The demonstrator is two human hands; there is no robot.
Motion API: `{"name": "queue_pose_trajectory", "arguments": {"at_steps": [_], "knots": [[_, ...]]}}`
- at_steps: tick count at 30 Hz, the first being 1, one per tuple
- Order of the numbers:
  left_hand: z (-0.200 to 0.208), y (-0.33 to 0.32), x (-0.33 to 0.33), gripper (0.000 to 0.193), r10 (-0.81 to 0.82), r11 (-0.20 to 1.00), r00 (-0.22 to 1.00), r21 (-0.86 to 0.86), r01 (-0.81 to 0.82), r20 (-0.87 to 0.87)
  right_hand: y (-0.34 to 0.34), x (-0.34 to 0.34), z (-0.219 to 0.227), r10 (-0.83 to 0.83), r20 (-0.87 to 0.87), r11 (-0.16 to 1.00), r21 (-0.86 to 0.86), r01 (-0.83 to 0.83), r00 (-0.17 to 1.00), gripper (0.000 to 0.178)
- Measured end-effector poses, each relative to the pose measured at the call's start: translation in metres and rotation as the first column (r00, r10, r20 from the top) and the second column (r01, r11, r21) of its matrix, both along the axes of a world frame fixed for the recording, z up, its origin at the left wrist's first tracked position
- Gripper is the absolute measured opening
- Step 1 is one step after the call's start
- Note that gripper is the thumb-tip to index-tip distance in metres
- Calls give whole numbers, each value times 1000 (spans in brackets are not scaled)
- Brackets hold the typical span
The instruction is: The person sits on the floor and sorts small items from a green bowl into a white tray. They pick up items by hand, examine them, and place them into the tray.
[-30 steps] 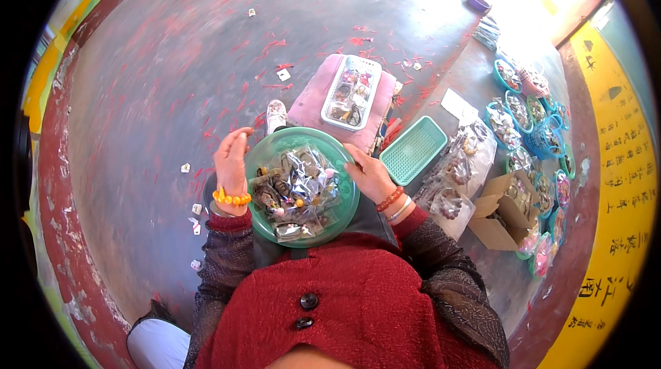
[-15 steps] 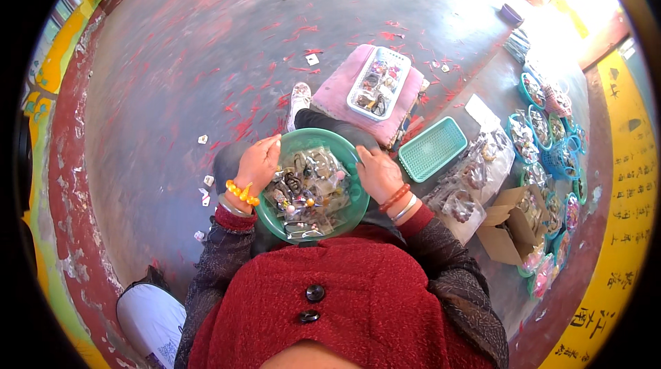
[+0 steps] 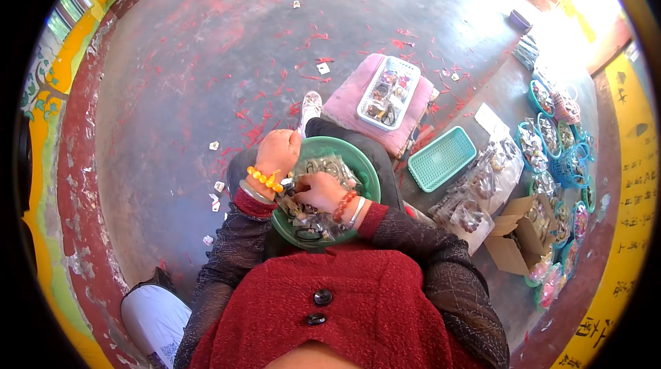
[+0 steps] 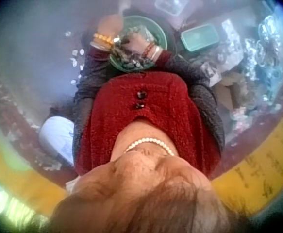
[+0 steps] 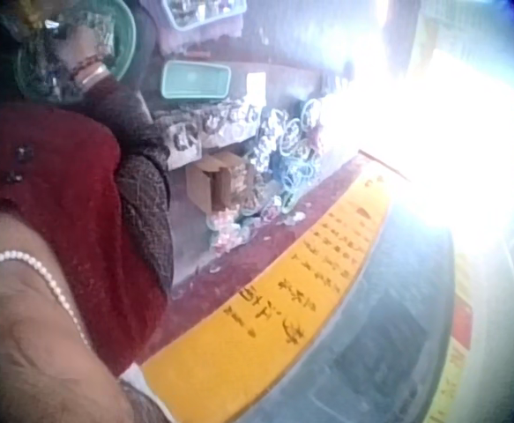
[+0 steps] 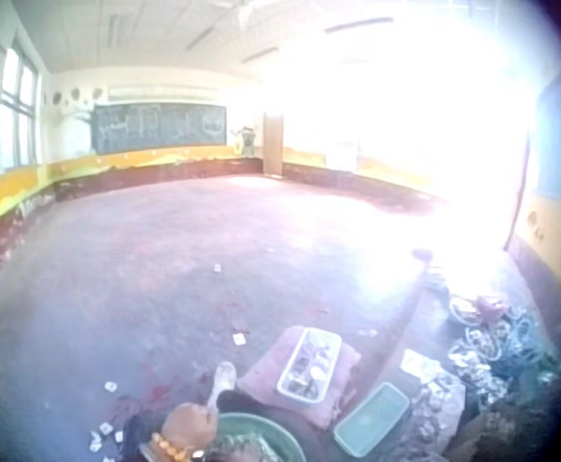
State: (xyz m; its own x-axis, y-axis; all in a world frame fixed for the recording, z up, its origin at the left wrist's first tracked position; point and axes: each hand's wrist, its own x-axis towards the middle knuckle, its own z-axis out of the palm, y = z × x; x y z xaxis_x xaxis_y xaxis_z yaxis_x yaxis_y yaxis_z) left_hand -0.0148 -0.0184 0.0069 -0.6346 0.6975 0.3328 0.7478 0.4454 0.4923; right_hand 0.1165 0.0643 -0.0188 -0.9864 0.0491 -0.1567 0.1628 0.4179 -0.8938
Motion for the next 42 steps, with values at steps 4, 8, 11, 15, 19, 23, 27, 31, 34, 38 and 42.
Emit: {"name": "queue_pose_trajectory", "arguments": {"at_steps": [4, 8, 11, 15, 19, 23, 27, 31, 34, 38, 42], "knots": [[21, 3, 10, 32, -34, 968, 754, 210, -139, 656, 24, 13, 22, -43, 174, 890, -441, 117, 984, 17], [22, 1, 11, 38, -363, 864, 467, 479, -156, 806, 52, 28, 34, -390, 184, 434, -828, 356, 902, 7], [26, -3, 13, 40, -438, 884, 343, 468, -7, 831, 75, 34, 33, -457, 33, 300, -935, 189, 889, 3], [28, -2, 23, 33, -449, 893, 205, 431, 127, 870, 78, 31, 38, -616, -5, 336, -906, 257, 788, 4], [26, 2, 30, 27, -422, 906, 206, 411, 98, 883, 70, 28, 35, -619, 8, 354, -890, 288, 785, 7], [19, 1, 30, 26, -391, 918, 216, 397, 20, 894, 74, 30, 33, -567, 21, 397, -869, 295, 824, 14], [30, 1, 32, 25, -359, 932, 130, 347, 109, 924, 85, 31, 38, -536, 4, 524, -783, 336, 844, 21], [20, 3, 34, 26, -397, 914, 49, 390, 114, 916, 85, 34, 41, -572, -72, 584, -735, 344, 817, 16], [16, 4, 34, 26, -426, 902, -2, 424, 85, 905, 84, 36, 41, -603, -45, 541, -757, 366, 796, 15], [12, 5, 33, 25, -458, 887, -45, 460, 34, 888, 82, 38, 42, -626, -23, 473, -805, 357, 780, 13], [13, 4, 36, 23, -475, 880, -34, 475, 2, 879, 78, 36, 44, -685, -83, 457, -823, 338, 724, 12]]}}
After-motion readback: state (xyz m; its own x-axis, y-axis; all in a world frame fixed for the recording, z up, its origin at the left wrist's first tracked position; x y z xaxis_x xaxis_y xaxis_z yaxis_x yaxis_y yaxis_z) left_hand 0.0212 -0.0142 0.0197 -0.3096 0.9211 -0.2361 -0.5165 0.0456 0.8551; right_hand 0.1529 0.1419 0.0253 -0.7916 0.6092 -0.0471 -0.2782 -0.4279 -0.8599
